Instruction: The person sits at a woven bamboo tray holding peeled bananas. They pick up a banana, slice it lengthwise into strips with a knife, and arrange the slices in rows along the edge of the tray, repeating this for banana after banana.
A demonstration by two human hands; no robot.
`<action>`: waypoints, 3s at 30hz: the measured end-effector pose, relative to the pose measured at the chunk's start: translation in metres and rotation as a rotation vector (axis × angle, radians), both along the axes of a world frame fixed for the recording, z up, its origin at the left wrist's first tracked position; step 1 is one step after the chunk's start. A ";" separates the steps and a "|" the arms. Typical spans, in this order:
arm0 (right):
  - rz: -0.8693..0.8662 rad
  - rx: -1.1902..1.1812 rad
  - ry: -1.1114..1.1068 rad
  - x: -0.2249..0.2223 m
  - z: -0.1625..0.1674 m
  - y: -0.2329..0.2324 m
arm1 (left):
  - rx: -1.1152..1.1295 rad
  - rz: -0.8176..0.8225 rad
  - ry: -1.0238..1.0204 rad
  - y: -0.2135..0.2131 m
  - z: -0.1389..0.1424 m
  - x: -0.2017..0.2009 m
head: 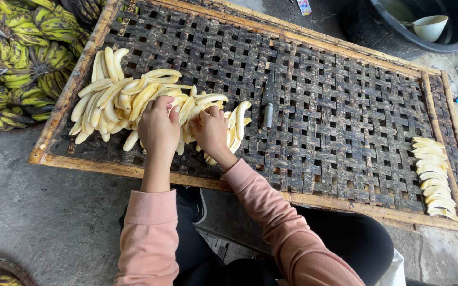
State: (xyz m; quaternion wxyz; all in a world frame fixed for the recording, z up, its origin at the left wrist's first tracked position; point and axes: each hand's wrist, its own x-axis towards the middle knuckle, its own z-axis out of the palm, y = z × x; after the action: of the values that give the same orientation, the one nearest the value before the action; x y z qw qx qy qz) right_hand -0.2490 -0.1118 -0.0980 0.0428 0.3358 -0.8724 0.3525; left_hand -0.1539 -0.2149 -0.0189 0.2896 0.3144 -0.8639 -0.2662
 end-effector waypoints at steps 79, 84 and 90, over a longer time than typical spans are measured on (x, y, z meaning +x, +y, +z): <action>0.116 -0.277 -0.046 0.002 -0.011 -0.007 | -0.045 -0.022 0.036 -0.011 -0.001 0.008; 0.168 -0.018 0.270 0.023 -0.013 -0.017 | -0.034 -0.028 0.049 -0.007 -0.002 0.005; 0.046 0.143 0.378 0.015 -0.008 -0.030 | -0.046 -0.042 0.048 -0.001 0.001 0.003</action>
State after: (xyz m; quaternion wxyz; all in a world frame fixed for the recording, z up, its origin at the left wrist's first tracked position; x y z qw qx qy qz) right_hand -0.2337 -0.1421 -0.1059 0.1739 0.4182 -0.8637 0.2212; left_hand -0.1509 -0.2160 -0.0175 0.3116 0.2832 -0.8691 -0.2596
